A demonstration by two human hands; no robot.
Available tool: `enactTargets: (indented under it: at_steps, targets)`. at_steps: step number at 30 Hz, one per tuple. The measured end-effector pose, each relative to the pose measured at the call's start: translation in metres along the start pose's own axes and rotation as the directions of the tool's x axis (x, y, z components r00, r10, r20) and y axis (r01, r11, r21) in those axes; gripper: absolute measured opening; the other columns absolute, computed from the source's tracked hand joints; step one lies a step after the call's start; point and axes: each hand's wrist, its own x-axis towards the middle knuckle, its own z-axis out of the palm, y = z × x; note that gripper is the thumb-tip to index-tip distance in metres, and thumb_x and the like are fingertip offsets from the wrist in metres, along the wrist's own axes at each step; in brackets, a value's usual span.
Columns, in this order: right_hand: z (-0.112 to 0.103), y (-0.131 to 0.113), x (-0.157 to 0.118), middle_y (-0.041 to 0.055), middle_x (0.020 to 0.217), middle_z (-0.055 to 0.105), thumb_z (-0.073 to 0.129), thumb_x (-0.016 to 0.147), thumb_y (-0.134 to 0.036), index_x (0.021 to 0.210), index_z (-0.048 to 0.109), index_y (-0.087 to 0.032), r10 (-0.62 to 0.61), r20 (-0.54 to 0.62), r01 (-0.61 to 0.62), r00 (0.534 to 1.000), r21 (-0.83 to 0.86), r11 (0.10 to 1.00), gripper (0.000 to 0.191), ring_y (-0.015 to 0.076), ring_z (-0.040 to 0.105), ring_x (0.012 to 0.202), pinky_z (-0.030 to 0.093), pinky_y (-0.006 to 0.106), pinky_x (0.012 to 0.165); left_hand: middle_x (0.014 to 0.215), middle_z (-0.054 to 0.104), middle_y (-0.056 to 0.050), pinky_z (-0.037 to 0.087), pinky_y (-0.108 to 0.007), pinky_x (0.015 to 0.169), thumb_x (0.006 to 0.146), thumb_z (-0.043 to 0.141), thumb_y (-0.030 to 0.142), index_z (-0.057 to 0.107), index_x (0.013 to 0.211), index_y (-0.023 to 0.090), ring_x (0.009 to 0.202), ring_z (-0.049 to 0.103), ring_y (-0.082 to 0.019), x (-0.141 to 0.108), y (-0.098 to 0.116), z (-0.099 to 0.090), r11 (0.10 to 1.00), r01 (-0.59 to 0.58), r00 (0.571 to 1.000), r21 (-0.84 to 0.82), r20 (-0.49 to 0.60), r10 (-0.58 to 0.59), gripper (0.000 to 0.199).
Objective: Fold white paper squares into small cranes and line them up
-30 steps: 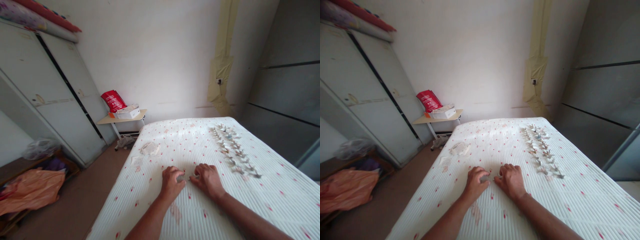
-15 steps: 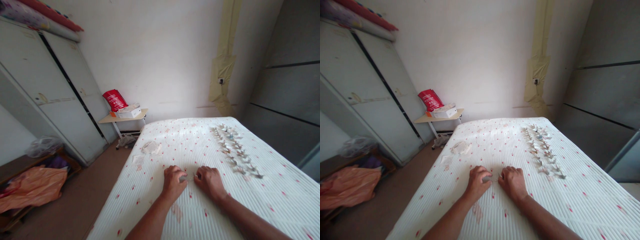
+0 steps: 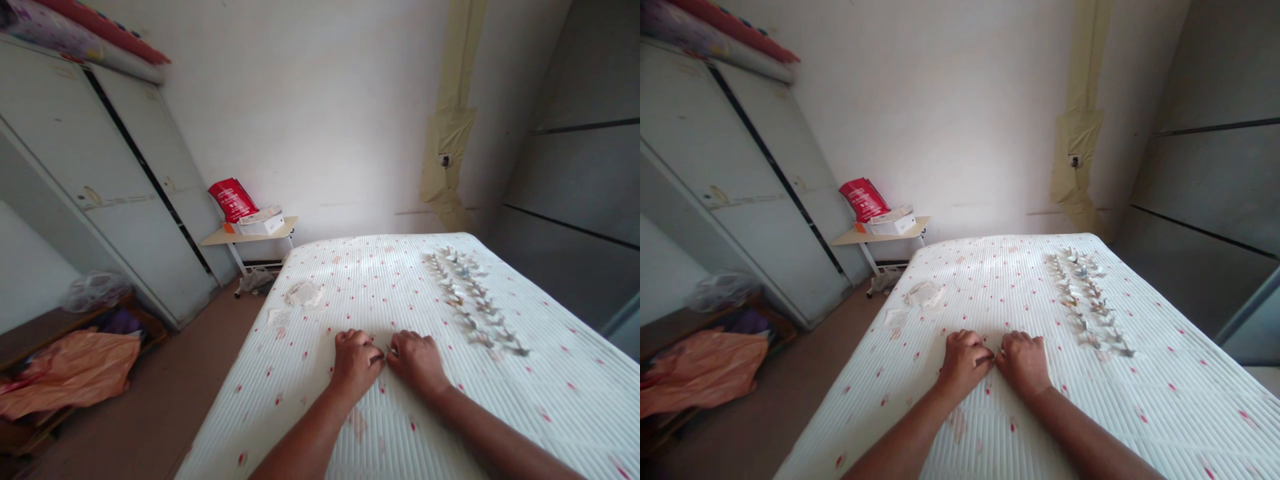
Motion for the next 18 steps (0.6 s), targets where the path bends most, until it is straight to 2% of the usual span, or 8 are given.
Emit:
enactTargets:
  at_steps: [5,9,12,18]
  targets:
    - [-0.002,-0.001,0.002,0.0061,0.078,0.063,0.050,0.075,-0.022,0.071,0.060,-0.017,0.028,0.043,-0.028,0.999,-0.004,1.000,0.012,0.0191,0.057,0.076,0.029,0.030,0.065,0.078,0.056,-0.001,0.029,-0.035,0.079,0.068,0.065,0.029,0.069,0.074,0.028,0.084,0.048,-0.017,0.000,0.001,-0.002,1.000,0.004,1.000,0.006,-0.025,-0.003,0.007]
    - [-0.005,0.007,-0.001,0.0042,0.075,0.062,0.052,0.073,-0.024,0.070,0.059,-0.018,0.010,0.025,-0.013,1.000,0.124,0.992,0.010,0.0173,0.056,0.074,0.032,0.027,0.065,0.076,0.056,-0.001,0.030,-0.035,0.080,0.067,0.065,0.027,0.068,0.073,0.026,0.083,0.048,-0.017,-0.001,0.001,0.000,1.000,-0.005,0.999,-0.013,-0.045,0.004,0.006]
    - [-0.006,0.017,-0.004,0.0036,0.076,0.060,0.052,0.069,-0.020,0.073,0.058,-0.018,-0.043,-0.013,0.045,0.999,0.223,0.974,0.008,0.0171,0.055,0.076,0.036,0.026,0.067,0.077,0.057,-0.001,0.030,-0.034,0.080,0.066,0.065,0.024,0.067,0.074,0.025,0.084,0.049,-0.016,-0.001,0.000,0.001,0.999,-0.016,0.998,-0.028,-0.068,0.014,0.008]
    - [-0.010,0.031,-0.009,0.0050,0.081,0.058,0.047,0.067,-0.010,0.081,0.060,-0.018,-0.220,-0.118,0.248,0.968,0.349,0.904,0.021,0.0182,0.053,0.081,0.042,0.029,0.074,0.079,0.056,-0.001,0.029,-0.035,0.082,0.067,0.064,0.019,0.067,0.074,0.026,0.086,0.048,-0.016,-0.004,0.002,-0.002,0.996,-0.081,0.993,-0.039,-0.094,0.077,0.011]
